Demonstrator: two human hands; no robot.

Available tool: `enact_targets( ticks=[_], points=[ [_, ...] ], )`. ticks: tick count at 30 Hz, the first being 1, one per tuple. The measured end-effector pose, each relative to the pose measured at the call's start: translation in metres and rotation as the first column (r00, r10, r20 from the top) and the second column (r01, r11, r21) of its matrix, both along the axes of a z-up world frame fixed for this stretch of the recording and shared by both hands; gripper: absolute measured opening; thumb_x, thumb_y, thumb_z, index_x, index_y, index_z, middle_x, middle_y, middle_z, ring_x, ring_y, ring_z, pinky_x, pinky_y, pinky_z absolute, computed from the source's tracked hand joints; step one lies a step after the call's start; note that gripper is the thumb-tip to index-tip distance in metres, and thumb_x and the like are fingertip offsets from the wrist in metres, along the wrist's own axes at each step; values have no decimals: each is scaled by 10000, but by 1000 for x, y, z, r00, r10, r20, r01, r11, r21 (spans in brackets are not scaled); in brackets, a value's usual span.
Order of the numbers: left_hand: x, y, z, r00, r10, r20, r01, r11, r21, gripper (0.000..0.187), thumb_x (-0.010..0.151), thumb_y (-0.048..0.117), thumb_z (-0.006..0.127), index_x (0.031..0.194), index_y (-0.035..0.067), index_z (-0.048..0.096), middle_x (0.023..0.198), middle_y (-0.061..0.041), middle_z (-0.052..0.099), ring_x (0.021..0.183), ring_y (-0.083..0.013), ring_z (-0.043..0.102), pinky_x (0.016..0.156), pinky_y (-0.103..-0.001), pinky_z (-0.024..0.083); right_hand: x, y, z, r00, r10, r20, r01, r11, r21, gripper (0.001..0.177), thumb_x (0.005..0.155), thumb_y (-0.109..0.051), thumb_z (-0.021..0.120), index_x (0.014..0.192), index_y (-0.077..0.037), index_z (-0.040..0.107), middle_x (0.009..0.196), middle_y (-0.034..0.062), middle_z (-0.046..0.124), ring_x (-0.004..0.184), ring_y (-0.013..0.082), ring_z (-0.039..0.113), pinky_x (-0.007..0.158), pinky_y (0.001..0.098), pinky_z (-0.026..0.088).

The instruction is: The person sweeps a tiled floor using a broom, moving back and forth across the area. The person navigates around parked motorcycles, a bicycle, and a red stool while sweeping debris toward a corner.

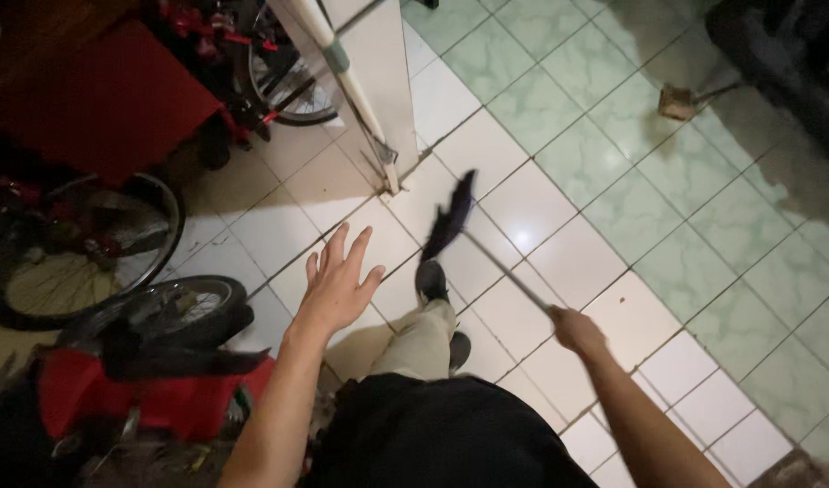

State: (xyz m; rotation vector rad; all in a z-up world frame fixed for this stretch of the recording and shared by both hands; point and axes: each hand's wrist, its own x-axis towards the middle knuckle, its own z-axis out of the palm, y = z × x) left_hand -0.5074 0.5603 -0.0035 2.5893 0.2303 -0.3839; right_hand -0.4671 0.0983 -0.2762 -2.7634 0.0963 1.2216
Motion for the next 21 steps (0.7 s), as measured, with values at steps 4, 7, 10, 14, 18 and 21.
enact_targets(
  ticks=[4,7,10,14,18,21],
  points=[
    [-33,2,4,998,-69,9,69,997,18,677,977,399,556,1572,152,345,1625,-245,212,1490,-415,254,1182,-621,144,-98,-72,31,982,-189,-14,185,973,-139,433,1058,-395,421,1462,-380,576,1287,109,719,1171,378,688,997,493,559],
    [-52,10,7,994,-95,50,93,995,42,687,971,398,567,1569,134,355,1616,-263,226,1481,-436,262,1188,-601,162,-155,-94,44,962,-253,98,259,965,-47,434,1013,-378,513,1408,-278,663,1080,206,784,1003,407,756,915,471,599],
    [-73,19,10,994,-89,67,87,996,28,678,971,394,567,1561,126,365,1616,-265,240,1476,-433,278,1184,-605,161,-189,-88,55,942,-310,130,316,949,-23,417,1032,-425,518,1353,-242,709,1029,255,773,983,436,740,912,477,589],
    [-86,29,9,992,-97,77,95,995,39,673,976,399,577,1555,123,375,1602,-273,256,1476,-430,292,1184,-612,157,-196,-41,69,928,-361,96,360,932,30,411,1020,-449,535,1334,-252,714,1019,281,770,957,426,758,904,481,592],
    [-83,48,8,997,-69,33,69,997,27,683,955,393,592,1550,141,372,1607,-259,242,1478,-434,271,1180,-614,146,-183,47,86,941,-305,145,276,942,191,377,993,-409,564,1296,-259,733,1038,281,749,992,418,741,920,473,576],
    [-77,70,5,997,-59,53,60,998,-9,680,955,394,582,1552,148,369,1626,-248,239,1469,-428,290,1182,-617,168,-151,132,110,979,-193,63,180,969,172,375,1001,-376,525,1342,-310,666,1030,201,759,945,389,761,911,487,574]
  ],
)
